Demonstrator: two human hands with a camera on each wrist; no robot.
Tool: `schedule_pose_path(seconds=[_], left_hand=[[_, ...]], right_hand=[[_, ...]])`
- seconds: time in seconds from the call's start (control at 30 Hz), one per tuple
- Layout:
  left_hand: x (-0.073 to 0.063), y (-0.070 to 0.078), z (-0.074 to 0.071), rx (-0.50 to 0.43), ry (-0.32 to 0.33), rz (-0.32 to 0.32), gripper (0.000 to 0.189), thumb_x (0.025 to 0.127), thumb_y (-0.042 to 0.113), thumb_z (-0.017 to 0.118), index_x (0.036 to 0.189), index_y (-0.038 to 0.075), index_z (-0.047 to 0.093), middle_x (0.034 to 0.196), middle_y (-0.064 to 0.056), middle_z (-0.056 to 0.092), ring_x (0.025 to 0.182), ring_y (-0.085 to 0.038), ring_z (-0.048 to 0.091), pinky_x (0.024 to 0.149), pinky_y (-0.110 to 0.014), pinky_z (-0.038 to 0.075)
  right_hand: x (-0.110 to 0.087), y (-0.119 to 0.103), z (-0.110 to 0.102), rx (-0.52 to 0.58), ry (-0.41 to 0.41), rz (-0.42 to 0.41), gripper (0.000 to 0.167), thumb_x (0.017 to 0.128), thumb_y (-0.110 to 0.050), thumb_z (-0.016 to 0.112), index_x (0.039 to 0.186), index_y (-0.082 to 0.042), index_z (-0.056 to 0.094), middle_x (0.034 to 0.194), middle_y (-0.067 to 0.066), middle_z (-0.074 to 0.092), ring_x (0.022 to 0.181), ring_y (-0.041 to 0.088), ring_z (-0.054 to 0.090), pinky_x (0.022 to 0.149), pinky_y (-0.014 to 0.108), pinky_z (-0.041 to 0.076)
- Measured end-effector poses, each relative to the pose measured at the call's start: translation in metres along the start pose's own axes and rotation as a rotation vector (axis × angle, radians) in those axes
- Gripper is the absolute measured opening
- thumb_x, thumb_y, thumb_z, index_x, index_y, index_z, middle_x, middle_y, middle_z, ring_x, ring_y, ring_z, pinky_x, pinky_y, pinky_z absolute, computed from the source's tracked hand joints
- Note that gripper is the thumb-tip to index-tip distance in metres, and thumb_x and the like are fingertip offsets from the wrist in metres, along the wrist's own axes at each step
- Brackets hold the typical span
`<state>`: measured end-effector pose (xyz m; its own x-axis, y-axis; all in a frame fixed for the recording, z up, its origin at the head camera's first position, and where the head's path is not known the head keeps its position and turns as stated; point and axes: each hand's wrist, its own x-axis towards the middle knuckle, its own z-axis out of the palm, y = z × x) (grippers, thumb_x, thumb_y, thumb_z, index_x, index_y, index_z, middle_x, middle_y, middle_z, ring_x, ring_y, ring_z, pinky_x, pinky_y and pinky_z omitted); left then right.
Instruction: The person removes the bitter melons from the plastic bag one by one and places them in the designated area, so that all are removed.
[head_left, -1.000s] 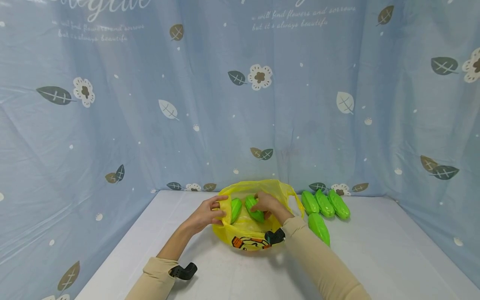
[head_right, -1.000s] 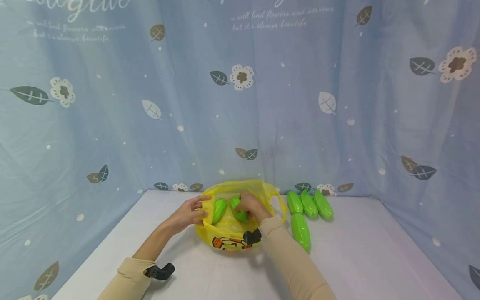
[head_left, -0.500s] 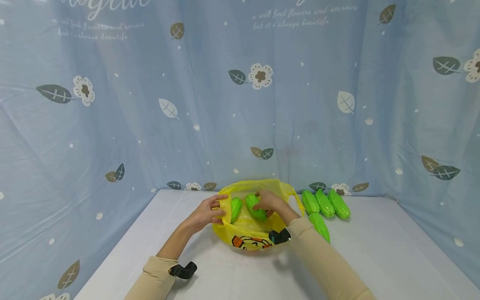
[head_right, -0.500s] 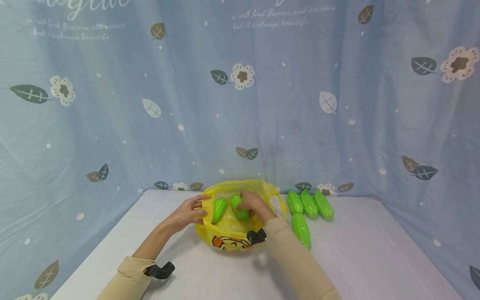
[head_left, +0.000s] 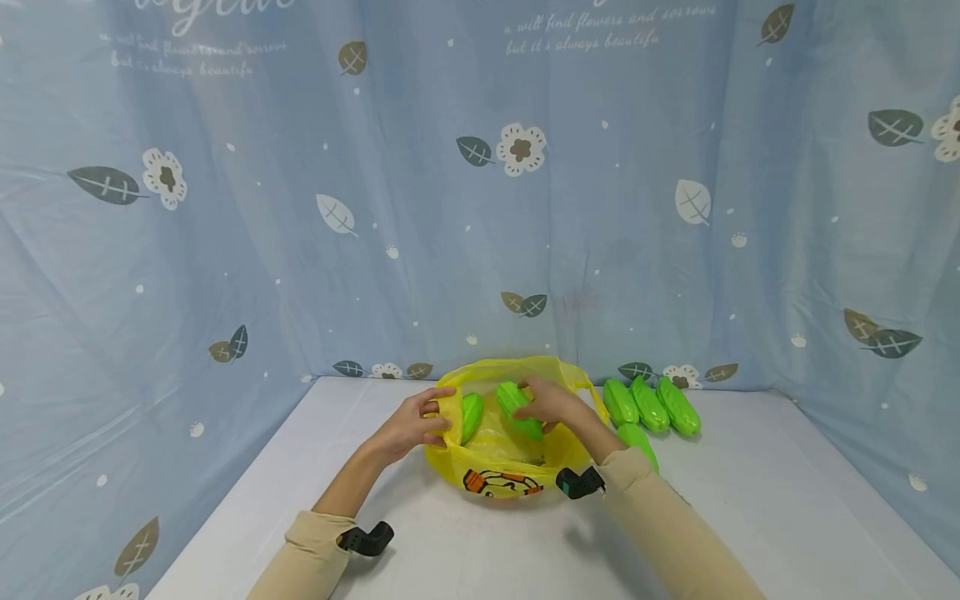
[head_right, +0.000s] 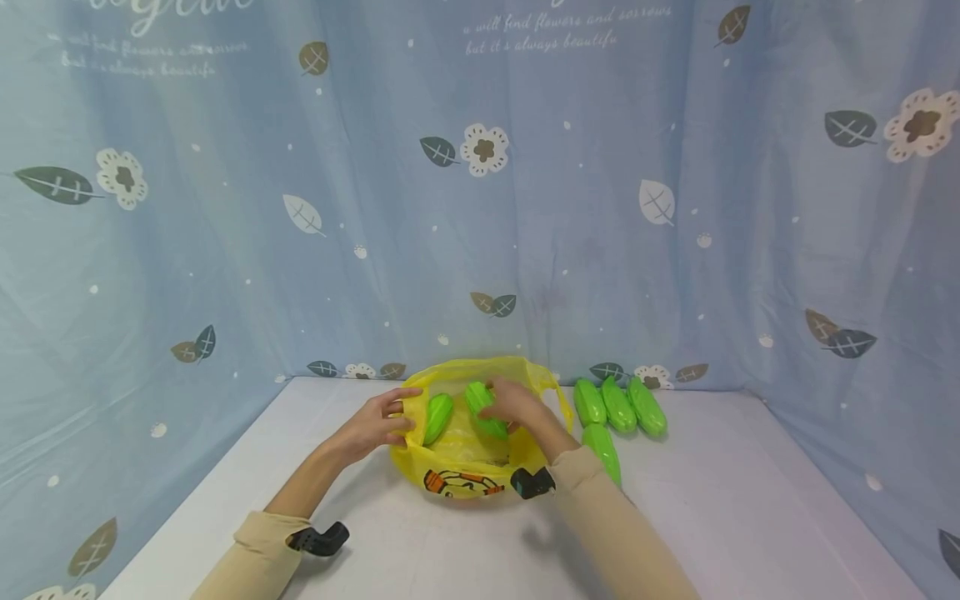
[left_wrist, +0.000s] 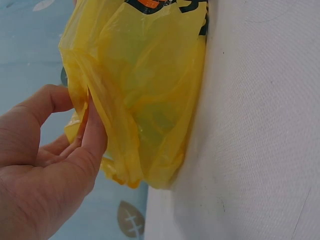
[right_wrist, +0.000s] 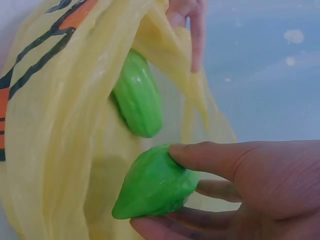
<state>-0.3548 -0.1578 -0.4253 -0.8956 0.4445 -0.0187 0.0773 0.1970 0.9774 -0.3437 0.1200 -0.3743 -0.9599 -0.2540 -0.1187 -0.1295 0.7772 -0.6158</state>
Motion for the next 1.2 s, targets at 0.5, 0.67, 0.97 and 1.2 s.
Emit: schedule_pose_path(seconds=[0.5, 0.67, 0.97, 1.2], left_hand=[[0.000, 0.002, 0.000, -0.001, 0.003, 0.008, 0.065, 0.089, 0.007, 0.064, 0.149, 0.011, 0.040, 0.133, -0.021, 0.053, 0.096, -0.020, 0.064, 0.078, -0.038, 0.062], [0.000, 0.002, 0.000, -0.002, 0.008, 0.002, 0.065, 0.089, 0.007, 0.065, 0.149, 0.012, 0.040, 0.134, -0.022, 0.052, 0.097, -0.020, 0.064, 0.078, -0.038, 0.062], [0.000, 0.001, 0.001, -0.003, 0.017, -0.004, 0.065, 0.089, 0.007, 0.065, 0.149, 0.013, 0.040, 0.134, -0.021, 0.052, 0.097, -0.020, 0.064, 0.078, -0.038, 0.062], [0.000, 0.000, 0.001, -0.001, 0.020, 0.001, 0.065, 0.089, 0.006, 0.065, 0.148, 0.012, 0.040, 0.130, -0.020, 0.054, 0.095, -0.020, 0.064, 0.076, -0.037, 0.062]], right_hand=[[-0.028, 0.004, -0.014, -0.009, 0.035, -0.089, 0.063, 0.089, -0.023, 0.072, 0.144, -0.008, 0.043, 0.118, 0.019, 0.065, 0.076, 0.022, 0.067, 0.061, 0.037, 0.060], [-0.039, 0.005, -0.021, -0.020, 0.039, -0.109, 0.065, 0.090, -0.026, 0.071, 0.145, -0.009, 0.042, 0.122, 0.020, 0.064, 0.070, 0.019, 0.065, 0.062, 0.035, 0.059], [-0.058, 0.012, -0.031, 0.040, 0.049, -0.121, 0.066, 0.090, -0.025, 0.071, 0.146, -0.008, 0.041, 0.131, 0.024, 0.058, 0.090, 0.025, 0.067, 0.063, 0.035, 0.060], [-0.069, 0.021, -0.035, 0.070, 0.059, -0.116, 0.068, 0.090, -0.026, 0.071, 0.147, -0.008, 0.039, 0.130, 0.024, 0.059, 0.100, 0.029, 0.065, 0.064, 0.037, 0.060]])
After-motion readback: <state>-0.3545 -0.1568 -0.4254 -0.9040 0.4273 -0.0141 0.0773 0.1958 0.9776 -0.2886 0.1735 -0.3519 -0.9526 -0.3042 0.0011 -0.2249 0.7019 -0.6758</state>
